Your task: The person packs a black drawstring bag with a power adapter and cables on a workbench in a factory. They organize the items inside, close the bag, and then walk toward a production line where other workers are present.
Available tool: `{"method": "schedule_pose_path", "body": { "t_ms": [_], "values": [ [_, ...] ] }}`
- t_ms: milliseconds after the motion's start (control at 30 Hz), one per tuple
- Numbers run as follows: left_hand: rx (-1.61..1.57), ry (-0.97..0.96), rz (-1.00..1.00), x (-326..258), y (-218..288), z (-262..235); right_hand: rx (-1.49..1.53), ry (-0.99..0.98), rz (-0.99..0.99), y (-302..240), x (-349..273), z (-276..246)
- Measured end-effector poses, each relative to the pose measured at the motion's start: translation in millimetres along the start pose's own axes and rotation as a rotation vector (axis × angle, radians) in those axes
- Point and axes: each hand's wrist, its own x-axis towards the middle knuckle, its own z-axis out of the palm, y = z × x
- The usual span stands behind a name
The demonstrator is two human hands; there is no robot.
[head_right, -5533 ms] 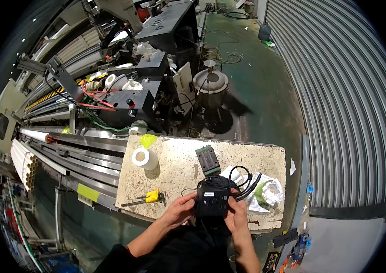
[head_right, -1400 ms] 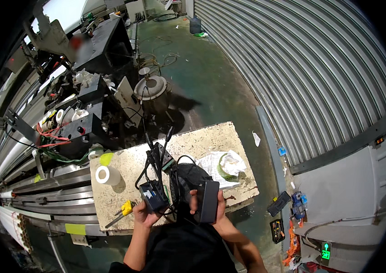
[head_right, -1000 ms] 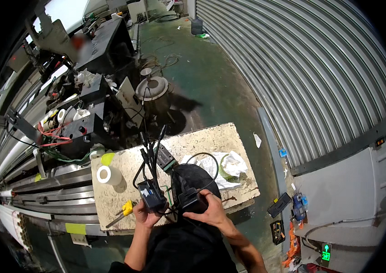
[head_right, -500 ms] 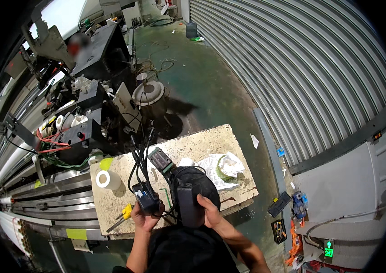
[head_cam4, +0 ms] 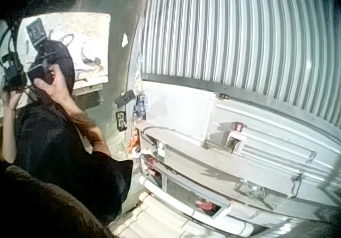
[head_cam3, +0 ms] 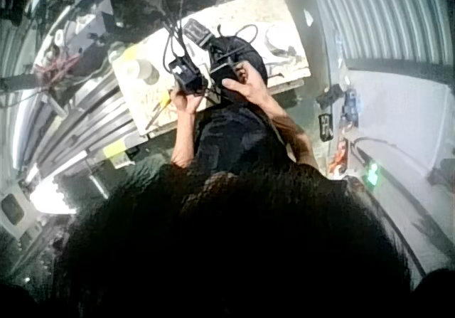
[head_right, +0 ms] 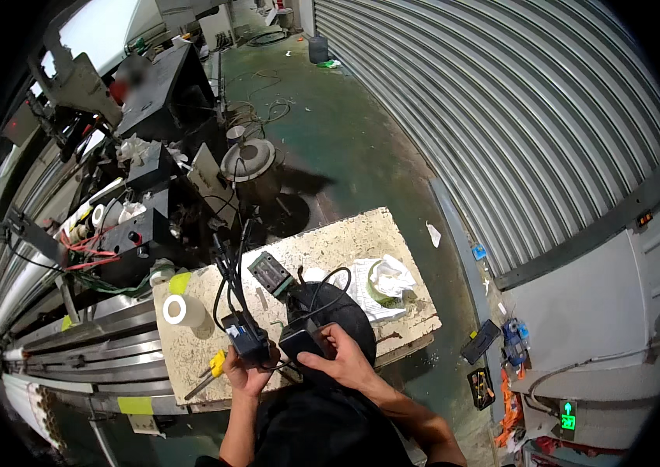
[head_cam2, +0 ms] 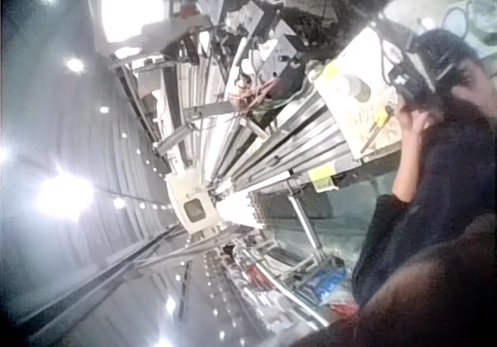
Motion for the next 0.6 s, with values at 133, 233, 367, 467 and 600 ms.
{"method": "schedule_pose_path", "body": {
  "t_ms": [133,233,367,467,600],
  "values": [
    [-0.079,-0.079,-0.043,-0.9,4.2,-0.8,-0.037,0.059,-0.079,19.7,5.9,6.4],
    [-0.155,-0.082,-0.044,-3.1,6.6,10.7,-0.161,0.07,-0.065,-2.3,-0.1,11.7],
    [-0.165,-0.057,-0.059,-3.2,5.1,7.6,-0.447,0.073,-0.043,-18.6,-5.0,13.7],
    [-0.178,-0.055,-0.059,-4.0,3.2,6.3,-0.587,0.068,-0.045,-27.3,-6.9,16.3],
    [-0.228,-0.105,-0.068,-3.0,3.0,2.5,-0.15,-0.044,0.005,-8.1,-2.0,6.9]
  ]
}}
